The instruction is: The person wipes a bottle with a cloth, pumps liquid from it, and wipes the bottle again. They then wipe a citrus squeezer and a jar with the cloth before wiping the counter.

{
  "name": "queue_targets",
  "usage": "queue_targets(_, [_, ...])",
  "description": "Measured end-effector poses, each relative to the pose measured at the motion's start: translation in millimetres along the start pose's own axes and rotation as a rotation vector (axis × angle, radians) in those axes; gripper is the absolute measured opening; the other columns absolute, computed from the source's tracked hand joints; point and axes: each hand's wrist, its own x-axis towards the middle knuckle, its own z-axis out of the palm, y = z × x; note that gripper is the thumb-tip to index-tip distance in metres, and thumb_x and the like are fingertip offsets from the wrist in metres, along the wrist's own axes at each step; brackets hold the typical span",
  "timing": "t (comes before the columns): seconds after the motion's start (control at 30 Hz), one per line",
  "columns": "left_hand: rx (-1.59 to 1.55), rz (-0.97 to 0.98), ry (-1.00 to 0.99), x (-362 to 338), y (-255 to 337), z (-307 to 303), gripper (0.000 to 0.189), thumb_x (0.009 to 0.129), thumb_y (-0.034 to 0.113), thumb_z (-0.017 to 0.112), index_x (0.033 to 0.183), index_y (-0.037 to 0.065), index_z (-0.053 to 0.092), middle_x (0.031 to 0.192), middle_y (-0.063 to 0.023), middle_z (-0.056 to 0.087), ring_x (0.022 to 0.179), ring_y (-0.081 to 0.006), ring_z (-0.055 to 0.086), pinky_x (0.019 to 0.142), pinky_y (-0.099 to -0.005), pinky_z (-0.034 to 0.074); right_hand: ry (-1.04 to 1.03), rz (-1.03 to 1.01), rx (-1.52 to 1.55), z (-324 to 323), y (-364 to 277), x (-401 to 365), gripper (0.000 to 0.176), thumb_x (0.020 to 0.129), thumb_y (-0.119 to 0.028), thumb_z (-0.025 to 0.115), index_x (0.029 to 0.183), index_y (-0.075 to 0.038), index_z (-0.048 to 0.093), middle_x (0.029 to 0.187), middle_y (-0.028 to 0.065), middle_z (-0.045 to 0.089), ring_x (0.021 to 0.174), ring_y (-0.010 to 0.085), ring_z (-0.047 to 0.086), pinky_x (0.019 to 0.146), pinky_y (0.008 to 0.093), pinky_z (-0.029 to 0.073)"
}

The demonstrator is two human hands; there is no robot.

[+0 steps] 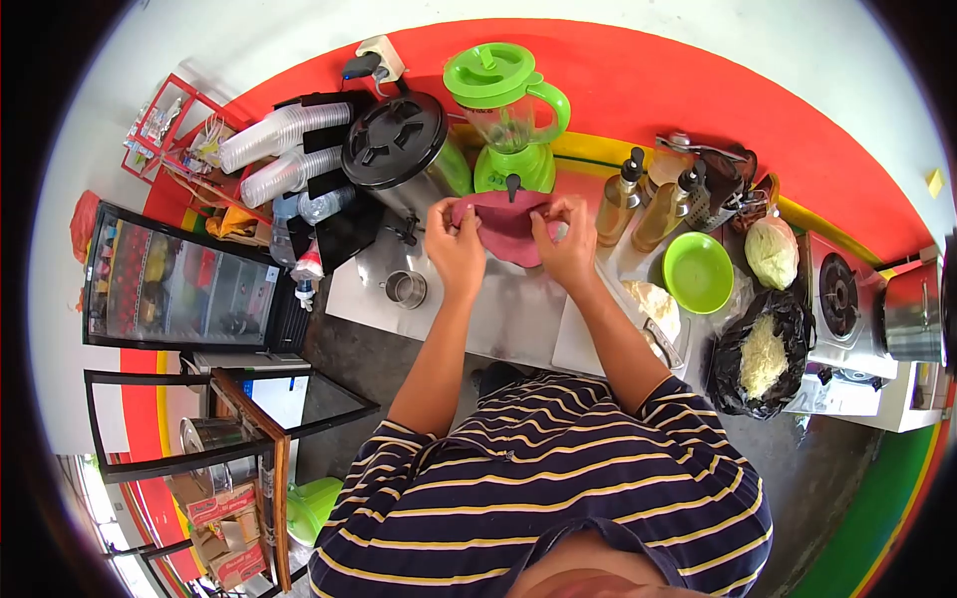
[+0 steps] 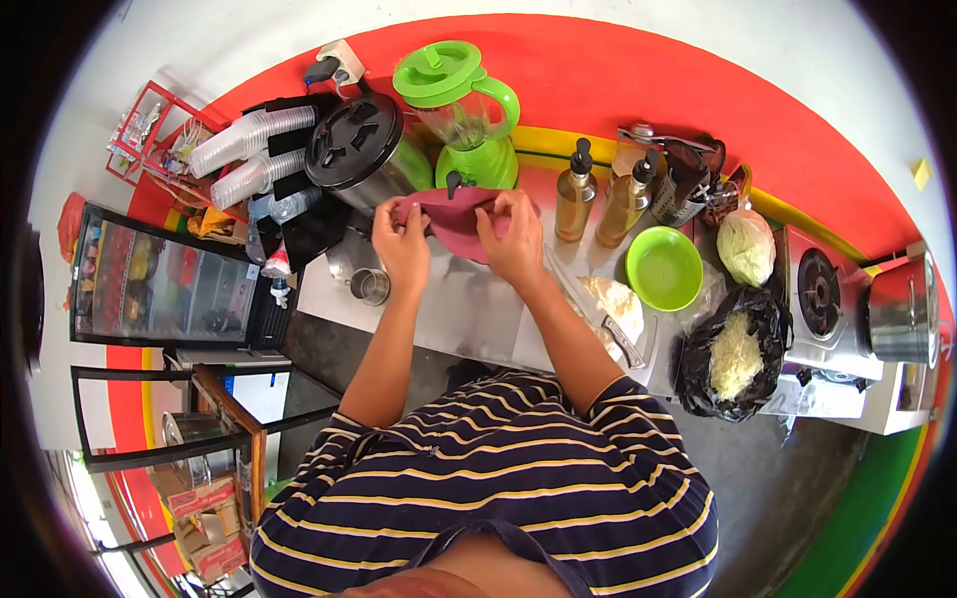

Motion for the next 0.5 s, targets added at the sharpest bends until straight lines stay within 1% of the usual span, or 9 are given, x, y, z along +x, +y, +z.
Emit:
queue_targets(0.07, [0.042,0.050,-0.025,-2,-14,5,0.020,0.101,0.001,0.065,0.118,-0.003,0.057,0.107,-0.0085,0.065,0.092,-0.0107,0.066,0.080,-0.0250,0.058,-0.081,0.055,-0.109,-2,4,-13,0.036,0.086,0.002,0.077,0.115,0.002,0.056,0.120,0.0196,0.061,0.086,0.0317,0.069,0.076,0.0383,0.058])
queue_targets(0.17, [0.005,0.055,-0.065,-9,-24,8,0.021,0.098,-0.004,0.065,0.117,-0.001,0.058,0.113,-0.0086,0.061,0.100,-0.0127,0.062,0.086,-0.0267,0.051,-0.091,-0.004,-0.199,-6,-5,-12,0.043,0.081,-0.002,0.079,0.119,0.001,0.059,0.123,0.0212,0.063,0.095,0.0347,0.067,0.085,0.0426,0.056])
queue_targets(0.2, [0.005,0.049,-0.064,-9,-24,3,0.021,0.098,-0.004,0.065,0.117,-0.001,0.058,0.113,-0.0086,0.061,0.100,-0.0127,0.062,0.086,-0.0267,0.051,-0.094,0.000,-0.201,-9,-16,-5,0.043,0.081,-0.002,0.079,0.119,0.001,0.059,0.123,0.0212,0.063,0.095,0.0347,0.067,0.085,0.0426,0.056])
queue_targets(0.27, [0.186,0.334,-0.132,-13,-23,-7,0.026,0.095,-0.006,0.066,0.118,0.000,0.058,0.116,-0.0083,0.058,0.104,-0.0146,0.060,0.088,-0.0274,0.050,-0.064,-0.065,-0.505,-15,-39,13,0.044,0.079,-0.005,0.080,0.119,-0.001,0.062,0.121,0.0205,0.064,0.104,0.0375,0.064,0.094,0.0458,0.052])
queue_targets(0.3, [0.185,0.330,-0.132,-16,-19,-11,0.026,0.095,-0.006,0.066,0.118,0.000,0.058,0.116,-0.0083,0.058,0.104,-0.0146,0.060,0.088,-0.0274,0.050,-0.066,-0.063,-0.507,-18,-36,14,0.044,0.079,-0.005,0.080,0.119,-0.001,0.062,0.121,0.0205,0.064,0.104,0.0375,0.064,0.094,0.0458,0.052])
queue_targets(0.37, [-0.034,0.275,-0.321,-20,-3,-19,0.026,0.089,-0.004,0.073,0.112,0.002,0.063,0.101,-0.0066,0.058,0.096,-0.0187,0.058,0.083,-0.0323,0.049,-0.219,-0.097,-0.452,-30,-26,17,0.038,0.080,-0.008,0.079,0.115,-0.001,0.065,0.119,0.0191,0.066,0.104,0.0372,0.063,0.098,0.0469,0.050])
queue_targets(0.4, [-0.035,0.270,-0.322,-20,3,-24,0.026,0.089,-0.004,0.073,0.112,0.002,0.063,0.101,-0.0066,0.058,0.096,-0.0187,0.058,0.083,-0.0323,0.049,-0.222,-0.093,-0.454,-38,-22,18,0.038,0.080,-0.008,0.079,0.115,-0.001,0.065,0.119,0.0191,0.066,0.104,0.0372,0.063,0.098,0.0469,0.050])
queue_targets(0.47, [0.242,0.428,-0.279,-23,16,-34,0.026,0.084,-0.007,0.074,0.106,0.005,0.067,0.098,-0.0074,0.056,0.087,-0.0165,0.052,0.075,-0.0310,0.044,-0.377,-0.011,-0.203,-51,-16,15,0.030,0.083,-0.005,0.076,0.112,-0.001,0.068,0.115,0.0172,0.069,0.104,0.0358,0.064,0.095,0.0445,0.051])
queue_targets(0.5, [0.204,0.457,-0.263,-23,28,-32,0.027,0.080,-0.010,0.075,0.101,0.006,0.069,0.093,-0.0068,0.054,0.079,-0.0132,0.046,0.065,-0.0288,0.037,-0.384,-0.007,-0.202,-51,-26,17,0.030,0.083,-0.005,0.076,0.112,-0.001,0.068,0.115,0.0172,0.069,0.104,0.0358,0.064,0.095,0.0445,0.051])
